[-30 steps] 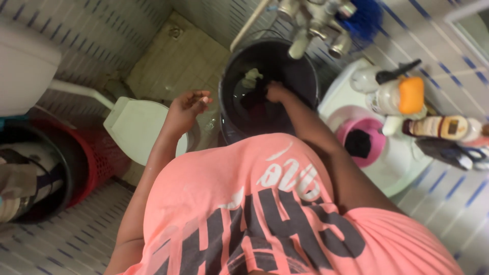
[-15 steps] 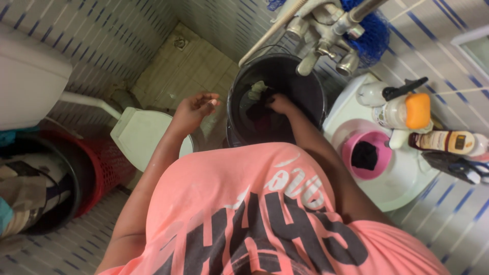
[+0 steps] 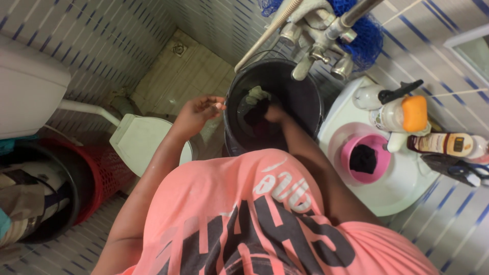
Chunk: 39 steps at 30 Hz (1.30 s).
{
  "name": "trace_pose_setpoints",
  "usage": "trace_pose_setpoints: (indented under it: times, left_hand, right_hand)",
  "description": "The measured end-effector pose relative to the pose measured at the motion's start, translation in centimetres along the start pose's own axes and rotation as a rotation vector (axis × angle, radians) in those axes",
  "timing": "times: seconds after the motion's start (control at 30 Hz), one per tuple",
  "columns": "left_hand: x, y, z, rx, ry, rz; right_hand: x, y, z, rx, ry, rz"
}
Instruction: The person is hand-washing small items of clothing in a bowl and a bucket in a bathroom.
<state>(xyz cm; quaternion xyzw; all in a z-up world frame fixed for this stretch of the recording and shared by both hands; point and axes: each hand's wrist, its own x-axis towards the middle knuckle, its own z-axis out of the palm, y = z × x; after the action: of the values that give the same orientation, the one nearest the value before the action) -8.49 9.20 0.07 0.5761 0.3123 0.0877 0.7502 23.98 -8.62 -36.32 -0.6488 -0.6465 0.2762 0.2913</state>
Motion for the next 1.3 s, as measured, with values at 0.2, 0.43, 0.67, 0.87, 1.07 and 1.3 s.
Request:
trace_pose_setpoints:
  times: [0.2,0.43,0.67,0.87,1.07,1.3]
  left_hand:
    - [-1.1,-1.6,0.4,-0.038,0.019,0.005]
    - [0.6,-2.3,4.2,-0.042,-0.079,0.010]
    - [3.1,-0.9,10.1,0.005,-0.170,0.123]
    - [1.3,5.8,16.7,0.028,-0.289,0.367]
    - [1.5,7.7,21.8,0.027,-0.350,0.463]
    - [2.0,6.1,24.6,-0.072,-0.274,0.515]
  right_hand:
    - [-1.3,-7.8,-9.0,0.472,0.038,0.544]
    - [-5.2,-24.5,-20.6,0.695,0.118,0.470]
    - [-8.7,-33.9,-28.6,0.648,0.150,0.281]
    - [-13.3,-38.8,-33.5,0.557,0.220,0.215]
    - [-16.7,-39.6,-34.8,0.554,0.353,0.157]
    - [-19.4,-40.9,-33.4,1.073,0.536,-0.009]
